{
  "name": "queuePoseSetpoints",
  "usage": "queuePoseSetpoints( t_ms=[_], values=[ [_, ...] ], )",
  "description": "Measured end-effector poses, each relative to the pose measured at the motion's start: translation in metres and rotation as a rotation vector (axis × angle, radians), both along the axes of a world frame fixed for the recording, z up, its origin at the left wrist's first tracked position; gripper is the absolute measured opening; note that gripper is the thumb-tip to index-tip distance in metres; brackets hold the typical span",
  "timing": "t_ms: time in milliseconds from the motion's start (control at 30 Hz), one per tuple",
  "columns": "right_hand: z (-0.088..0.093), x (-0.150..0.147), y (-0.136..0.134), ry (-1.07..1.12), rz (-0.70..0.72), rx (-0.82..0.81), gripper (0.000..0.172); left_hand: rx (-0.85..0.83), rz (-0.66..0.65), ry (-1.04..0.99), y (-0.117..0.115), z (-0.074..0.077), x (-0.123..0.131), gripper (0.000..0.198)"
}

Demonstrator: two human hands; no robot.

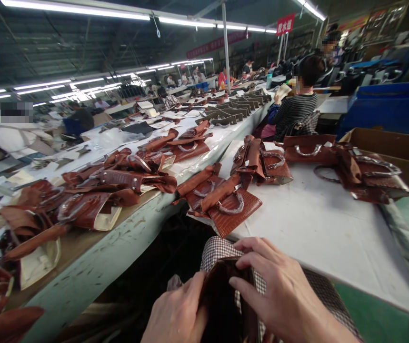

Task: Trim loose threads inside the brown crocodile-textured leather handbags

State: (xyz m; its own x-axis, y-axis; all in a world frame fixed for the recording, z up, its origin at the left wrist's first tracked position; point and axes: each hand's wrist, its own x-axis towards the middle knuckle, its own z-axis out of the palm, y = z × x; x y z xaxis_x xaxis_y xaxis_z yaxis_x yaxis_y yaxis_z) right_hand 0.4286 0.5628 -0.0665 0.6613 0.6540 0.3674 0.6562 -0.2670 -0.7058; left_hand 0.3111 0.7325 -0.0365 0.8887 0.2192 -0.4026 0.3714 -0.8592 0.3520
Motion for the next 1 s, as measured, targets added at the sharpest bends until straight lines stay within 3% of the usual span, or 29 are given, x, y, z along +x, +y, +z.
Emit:
queuePoseSetpoints(
  t_ms=[500, 767, 1000],
  values=[
    [-0.010, -0.001, 0.012, -0.066, -0.018, 0.211, 0.013, 0.055, -0.013, 0.075, 0.003, 0.000, 0.002, 0.036],
    [-0.012, -0.002, 0.012, -0.008, -0.082, 0.150, 0.012, 0.126, -0.021, 0.074, -0.001, 0.002, 0.002, 0.035],
    [-0.014, 0.000, 0.010, -0.005, -0.110, 0.156, 0.012, 0.088, 0.000, 0.029, 0.001, -0.005, 0.000, 0.030]
  ],
)
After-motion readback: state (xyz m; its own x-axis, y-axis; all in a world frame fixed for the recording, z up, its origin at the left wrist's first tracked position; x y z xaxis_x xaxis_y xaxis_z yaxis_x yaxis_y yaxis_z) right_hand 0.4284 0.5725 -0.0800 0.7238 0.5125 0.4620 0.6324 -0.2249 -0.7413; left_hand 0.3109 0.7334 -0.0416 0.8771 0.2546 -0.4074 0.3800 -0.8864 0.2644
